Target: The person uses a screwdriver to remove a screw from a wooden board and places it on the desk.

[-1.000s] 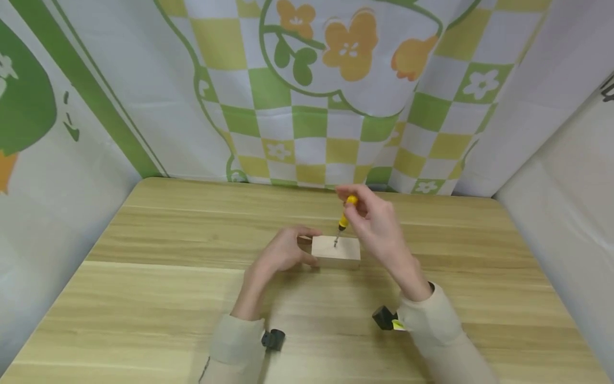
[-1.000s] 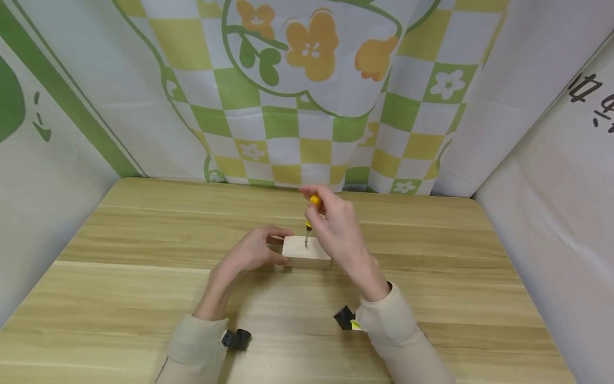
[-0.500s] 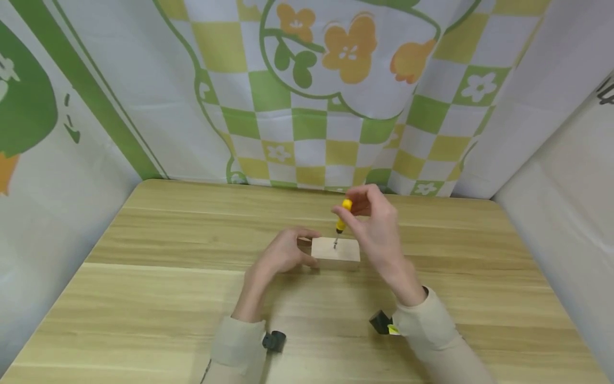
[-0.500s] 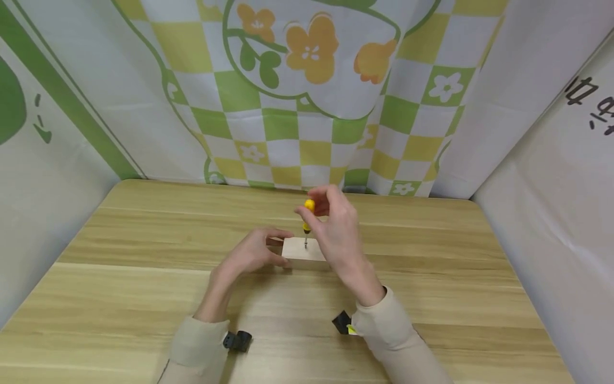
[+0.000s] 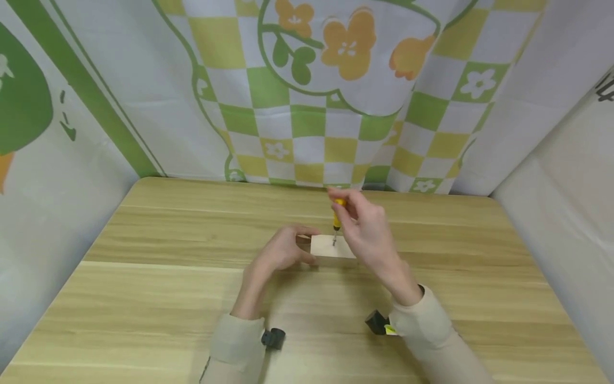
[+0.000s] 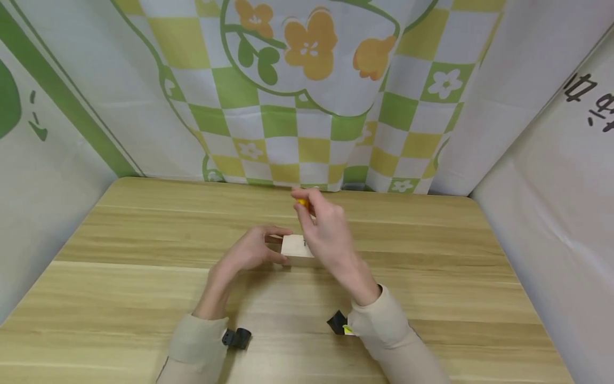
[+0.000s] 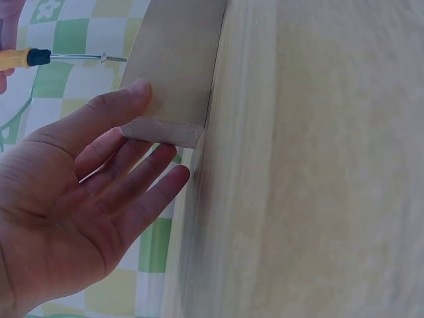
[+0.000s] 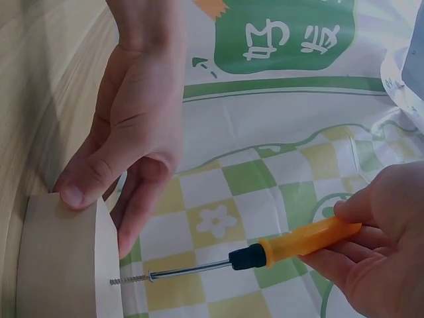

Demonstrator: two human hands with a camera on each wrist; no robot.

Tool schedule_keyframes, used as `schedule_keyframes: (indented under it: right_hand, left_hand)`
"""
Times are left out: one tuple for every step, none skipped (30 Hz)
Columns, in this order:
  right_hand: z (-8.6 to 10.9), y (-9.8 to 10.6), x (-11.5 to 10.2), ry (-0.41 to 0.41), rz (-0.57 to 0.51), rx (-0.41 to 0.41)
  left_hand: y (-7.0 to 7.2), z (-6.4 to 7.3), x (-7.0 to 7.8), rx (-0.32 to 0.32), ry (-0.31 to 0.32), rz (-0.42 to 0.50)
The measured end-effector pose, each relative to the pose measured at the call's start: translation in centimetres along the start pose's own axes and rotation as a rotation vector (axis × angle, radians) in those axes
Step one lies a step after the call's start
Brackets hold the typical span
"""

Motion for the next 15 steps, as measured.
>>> schedule_keyframes:
  right_hand:
    - [-0.02, -0.08, 0.02, -0.005, -0.007, -0.013]
    - [-0.03, -0.12, 0.04, -0.014, -0.020, -0.022]
    - [-0.06, -0.13, 0.10, -0.025, -0.042, -0.027]
    - [-0.06, -0.12, 0.21, -0.039, -0.063, -0.026]
    - [-0.05, -0.09, 0.30, -0.050, -0.082, -0.021]
    - [-0.04, -0.03, 0.40, -0.054, -0.094, -0.008]
    - [-0.03, 0.04, 0.46, -0.052, -0.091, 0.010]
    - [-0.04, 0.11, 0.55, -0.045, -0.073, 0.032]
    - [-0.04, 0.17, 0.61, -0.036, -0.053, 0.053]
    - [-0.01, 0.23, 0.65, -0.026, -0.028, 0.074]
    - [0.02, 0.26, 0.63, -0.018, -0.005, 0.091]
    - [0.04, 0.27, 0.64, -0.015, 0.015, 0.104]
    - [0.08, 0.28, 0.63, -0.020, 0.025, 0.109]
    - [0.13, 0.27, 0.63, -0.029, 0.026, 0.114]
    - [0.19, 0.27, 0.65, -0.040, 0.018, 0.115]
  left_hand:
    - [0.00, -0.02, 0.02, -0.001, -0.002, -0.001]
    - [0.00, -0.04, 0.02, -0.003, -0.001, 0.001]
    - [0.00, -0.05, 0.02, -0.004, -0.001, 0.001]
    - [-0.01, -0.05, 0.02, -0.005, 0.000, 0.001]
    - [0.00, -0.03, 0.05, -0.004, 0.001, 0.000]
    - [0.02, 0.01, 0.08, -0.003, 0.002, 0.000]
    - [0.02, 0.05, 0.10, -0.003, 0.000, 0.001]
    - [0.03, 0.07, 0.09, -0.003, -0.002, 0.001]
    - [0.03, 0.12, 0.10, -0.003, -0.003, -0.002]
    - [0.03, 0.14, 0.10, -0.004, -0.004, -0.003]
    - [0.02, 0.19, 0.12, -0.003, -0.005, -0.005]
    - [0.02, 0.20, 0.12, -0.003, -0.005, -0.010]
    - [0.03, 0.21, 0.13, -0.003, -0.006, -0.014]
    - [0.03, 0.23, 0.13, -0.003, -0.005, -0.020]
    - [0.03, 0.24, 0.14, -0.002, -0.004, -0.023]
Point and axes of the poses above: each hand's wrist, its own z-axis away from the middle knuckle, its own y-axis out of the back of the hand, x = y × z, the point moved 3 cm from there along -z, towards the middle knuckle
